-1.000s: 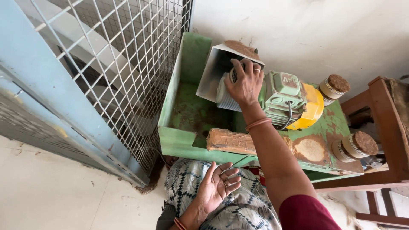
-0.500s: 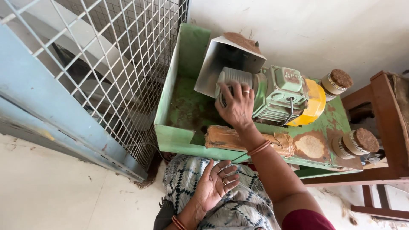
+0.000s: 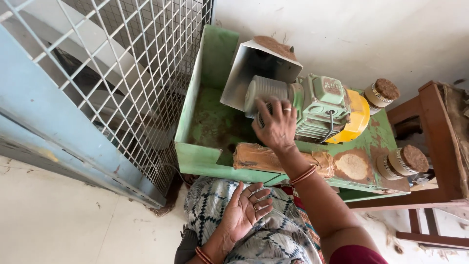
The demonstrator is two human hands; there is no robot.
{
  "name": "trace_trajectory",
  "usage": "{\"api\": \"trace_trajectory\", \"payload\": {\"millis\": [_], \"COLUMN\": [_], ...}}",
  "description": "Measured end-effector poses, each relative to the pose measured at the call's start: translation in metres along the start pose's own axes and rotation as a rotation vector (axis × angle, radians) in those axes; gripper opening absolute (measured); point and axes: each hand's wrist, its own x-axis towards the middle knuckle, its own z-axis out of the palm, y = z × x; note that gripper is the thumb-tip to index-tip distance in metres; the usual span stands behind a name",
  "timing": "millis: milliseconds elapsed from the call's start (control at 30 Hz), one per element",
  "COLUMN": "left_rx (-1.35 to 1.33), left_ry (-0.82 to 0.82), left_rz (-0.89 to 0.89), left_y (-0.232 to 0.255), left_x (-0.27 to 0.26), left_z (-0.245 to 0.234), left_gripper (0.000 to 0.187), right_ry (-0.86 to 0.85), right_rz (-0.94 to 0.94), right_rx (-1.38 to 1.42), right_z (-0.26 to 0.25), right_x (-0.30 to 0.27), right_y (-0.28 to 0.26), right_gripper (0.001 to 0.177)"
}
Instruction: The person is sanding the edges of small circular brown fiber discs using a rotating machine brush.
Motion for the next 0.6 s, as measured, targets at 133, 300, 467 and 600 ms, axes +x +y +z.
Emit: {"api": "trace_trajectory", "payload": {"millis": [133,300,467,600], "left_rx": [0.029,0.061,0.049,0.031], "left_ry": [0.037,0.031,0.005,0.033], "left_rz": [0.01,0.035,0.045,0.027], "left_y": [-0.001,0.0,-0.001,0.001], "left_x": [-0.002,-0.005,-0.004,-0.001], "left_z": [0.002,0.005,0.005,0.002], "left_gripper": [0.06,0.06,0.061,0.061], "right_ry": [0.002,0.07,0.11,0.093], "right_rz": [-0.158,0.074,0.151,0.04], "right_rx": [0.042,0.129,0.115,0.099], "right_z": [0.001,0.015,0.013,-0.004], "right_x": [-0.004,0.063,0.065,0.026], "right_y": [-0.025,0.0,0.015,-0.007], "right_gripper": [0.053,0.053,0.052,0.048]}}
